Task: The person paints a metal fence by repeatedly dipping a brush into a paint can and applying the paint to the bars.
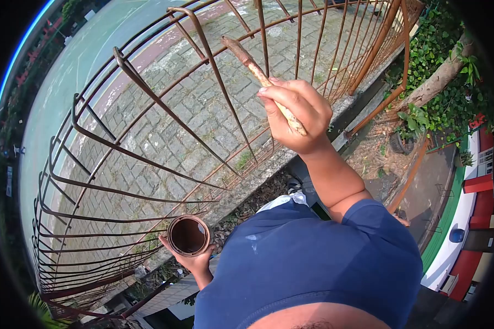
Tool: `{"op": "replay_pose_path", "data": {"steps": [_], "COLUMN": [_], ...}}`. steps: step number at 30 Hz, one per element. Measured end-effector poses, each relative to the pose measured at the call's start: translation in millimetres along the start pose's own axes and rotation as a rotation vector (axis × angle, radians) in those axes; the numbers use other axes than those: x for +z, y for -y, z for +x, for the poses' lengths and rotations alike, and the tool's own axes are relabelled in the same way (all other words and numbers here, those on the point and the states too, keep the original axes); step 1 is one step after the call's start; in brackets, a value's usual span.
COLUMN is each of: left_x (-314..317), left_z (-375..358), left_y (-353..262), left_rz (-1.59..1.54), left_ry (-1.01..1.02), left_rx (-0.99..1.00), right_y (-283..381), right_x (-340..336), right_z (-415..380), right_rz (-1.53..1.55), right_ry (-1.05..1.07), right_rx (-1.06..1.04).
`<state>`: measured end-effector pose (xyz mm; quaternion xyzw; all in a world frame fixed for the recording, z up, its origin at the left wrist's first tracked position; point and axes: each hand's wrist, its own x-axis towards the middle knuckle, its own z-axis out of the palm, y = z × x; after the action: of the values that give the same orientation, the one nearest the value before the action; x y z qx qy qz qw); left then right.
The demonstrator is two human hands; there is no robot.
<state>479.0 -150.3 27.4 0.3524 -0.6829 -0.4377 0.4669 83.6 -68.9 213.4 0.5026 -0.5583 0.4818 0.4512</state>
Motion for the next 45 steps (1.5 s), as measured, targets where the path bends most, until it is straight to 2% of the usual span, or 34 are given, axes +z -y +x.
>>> {"op": "replay_pose_path", "data": {"steps": [2, 5, 9, 10, 12, 13, 14, 17, 18, 21, 23, 25, 26, 29, 32, 35, 36, 38, 41, 42, 43, 45], "left_x": [-0.4, 1.3, 22.4, 26.9, 39.5, 50.9, 54.5, 57.3, 59.2, 64.5, 68.1, 69.6, 71.2, 70.3, 67.2, 69.0, 75.1, 71.2, 64.6, 64.1, 64.0, 65.8], "left_z": [0.2, -5.8, -4.3, -5.4, -6.2, -5.2, -4.3, -7.1, -4.5, -3.2, -2.3, -2.8, -3.5, -6.6, -10.0, -13.7, -14.5, -16.5, -21.1, -20.3, -19.7, -22.0], "left_y": [3.8, -1.6, -1.4, -2.8, -13.0, -11.7, -10.6, -18.3, -20.2, -21.2, -26.2, -25.5, -25.1, -28.4, -33.6, -37.4, -40.1, -35.7, -31.5, -30.2, -29.5, -29.4], "left_rz": [-0.001, 0.031, -0.004, 0.004, 0.044, -0.056, -0.022, 0.038, 0.047, -0.001, -0.028, -0.04, -0.044, -0.01, 0.066, 0.077, 0.058, 0.094, 0.162, 0.17, 0.178, 0.095], "left_ry": [0.009, 0.026, 0.003, -0.004, -0.001, -0.044, -0.015, 0.087, 0.123, 0.114, 0.089, 0.071, 0.065, 0.055, 0.085, 0.081, 0.004, 0.054, 0.113, 0.125, 0.133, 0.119], "left_rx": [0.004, -0.022, -0.009, -0.019, -0.056, -0.05, -0.038, -0.051, -0.055, -0.044, -0.059, -0.022, -0.022, -0.03, -0.038, -0.011, -0.028, -0.019, -0.02, -0.019, -0.018, -0.027], "right_y": [-6.2, -11.4, -14.6, -14.9, -15.9, -17.0, -16.0, -23.3, -20.0, -25.1, -40.5, -58.1, -66.7, -84.5, -97.7, -97.2, -97.3, -99.5, -99.3, -97.5, -98.8, -100.7], "right_x": [-3.3, 1.6, -4.2, -1.5, -4.8, -6.6, -12.6, -11.2, -18.2, -36.4, -51.4, -56.9, -58.8, -43.4, -14.9, -8.0, -6.4, -5.7, -2.9, -6.3, -5.9, -6.8], "right_z": [2.5, 6.7, 9.2, 7.2, 5.2, 7.7, 10.4, 5.6, 6.8, -2.0, -11.5, -18.9, -21.9, -8.2, 16.4, 41.7, 47.0, 54.4, 59.4, 62.2, 60.3, 53.8], "right_rz": [-0.072, -0.011, -0.008, 0.038, 0.127, 0.169, 0.131, 0.14, 0.233, 0.394, 0.315, 0.113, 0.05, 0.053, 0.014, -0.145, -0.126, -0.092, -0.164, -0.106, -0.121, -0.147], "right_ry": [-0.045, 0.121, 0.042, 0.115, 0.066, 0.036, 0.023, 0.177, 0.188, 0.065, -0.073, -0.215, -0.197, -0.165, -0.118, 0.015, -0.001, -0.024, 0.073, -0.008, 0.018, 0.078], "right_rx": [-0.007, -0.011, 0.043, 0.099, 0.07, 0.048, 0.072, 0.119, 0.134, 0.234, 0.297, 0.318, 0.325, 0.105, 0.055, 0.213, 0.214, 0.208, 0.188, 0.178, 0.172, 0.158]}}
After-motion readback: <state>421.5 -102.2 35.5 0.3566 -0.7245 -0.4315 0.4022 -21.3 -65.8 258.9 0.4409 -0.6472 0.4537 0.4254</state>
